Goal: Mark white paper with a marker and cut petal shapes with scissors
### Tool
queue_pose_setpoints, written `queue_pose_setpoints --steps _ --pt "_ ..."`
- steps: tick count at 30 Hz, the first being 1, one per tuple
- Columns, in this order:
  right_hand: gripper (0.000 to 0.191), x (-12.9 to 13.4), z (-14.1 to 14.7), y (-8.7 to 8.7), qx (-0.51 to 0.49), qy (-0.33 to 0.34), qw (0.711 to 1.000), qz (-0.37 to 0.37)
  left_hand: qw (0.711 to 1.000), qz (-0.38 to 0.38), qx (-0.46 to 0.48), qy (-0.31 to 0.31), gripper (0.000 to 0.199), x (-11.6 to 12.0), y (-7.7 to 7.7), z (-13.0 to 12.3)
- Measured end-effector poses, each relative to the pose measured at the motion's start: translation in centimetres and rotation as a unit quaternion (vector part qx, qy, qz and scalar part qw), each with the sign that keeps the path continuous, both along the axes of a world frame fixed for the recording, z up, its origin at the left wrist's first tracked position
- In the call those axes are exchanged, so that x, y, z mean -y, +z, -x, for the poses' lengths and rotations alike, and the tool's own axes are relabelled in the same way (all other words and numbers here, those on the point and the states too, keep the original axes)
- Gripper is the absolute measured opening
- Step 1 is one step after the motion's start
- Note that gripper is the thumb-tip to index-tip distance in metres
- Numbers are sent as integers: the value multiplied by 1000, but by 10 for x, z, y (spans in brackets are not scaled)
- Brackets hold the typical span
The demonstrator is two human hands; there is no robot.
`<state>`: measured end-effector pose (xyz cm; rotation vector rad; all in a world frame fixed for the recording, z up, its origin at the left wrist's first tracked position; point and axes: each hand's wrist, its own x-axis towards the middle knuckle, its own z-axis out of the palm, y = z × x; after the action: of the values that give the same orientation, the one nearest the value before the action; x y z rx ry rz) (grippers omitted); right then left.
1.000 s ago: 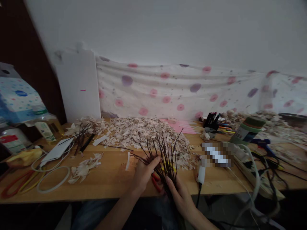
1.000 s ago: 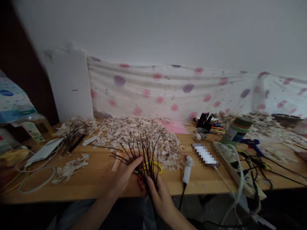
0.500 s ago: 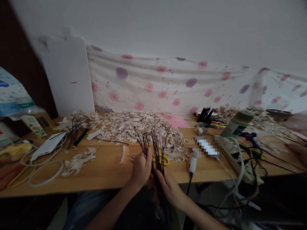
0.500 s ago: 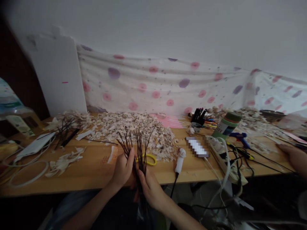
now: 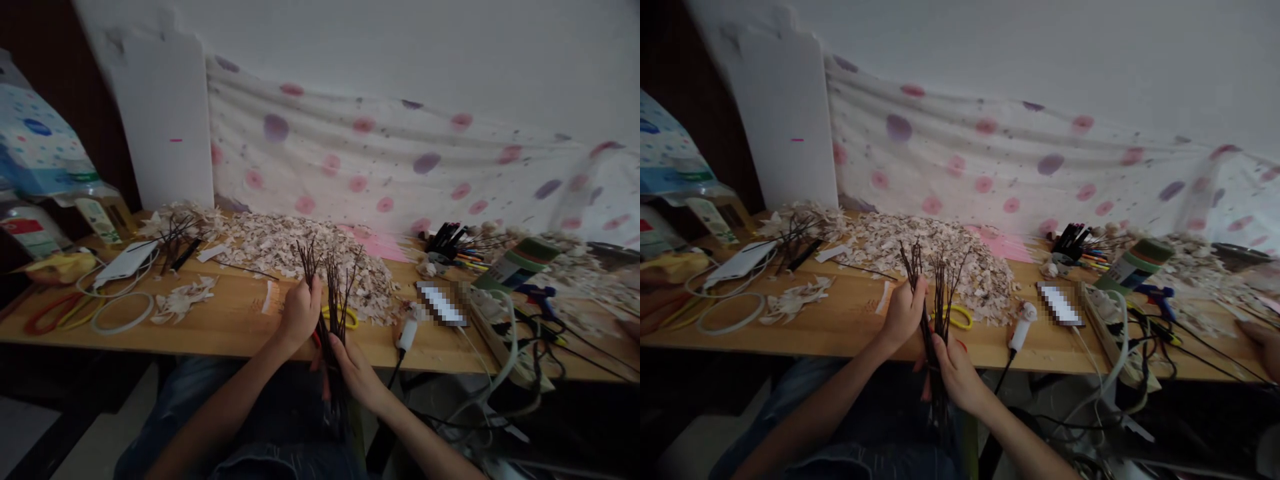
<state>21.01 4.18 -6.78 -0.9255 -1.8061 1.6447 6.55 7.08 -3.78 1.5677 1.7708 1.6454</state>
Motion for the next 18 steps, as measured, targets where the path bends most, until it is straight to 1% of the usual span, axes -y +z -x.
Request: queue_pose_setpoints --steps 6,11,14,18 --pt "59 -1 -1 -3 -7 -1 1000 15 1000 2 -14 11 39 -7 7 5" --pt "50 -2 -1 -2 -29 -27 999 8 1000 -5 -7 18 37 -9 14 10" --pt "44 -4 -1 -3 -41 -47 998 5 1000 -11 9 -3 38 -8 17 8" --pt "45 -6 -2 -6 -43 -56 997 10 998 -21 43 -42 49 1 19 3"
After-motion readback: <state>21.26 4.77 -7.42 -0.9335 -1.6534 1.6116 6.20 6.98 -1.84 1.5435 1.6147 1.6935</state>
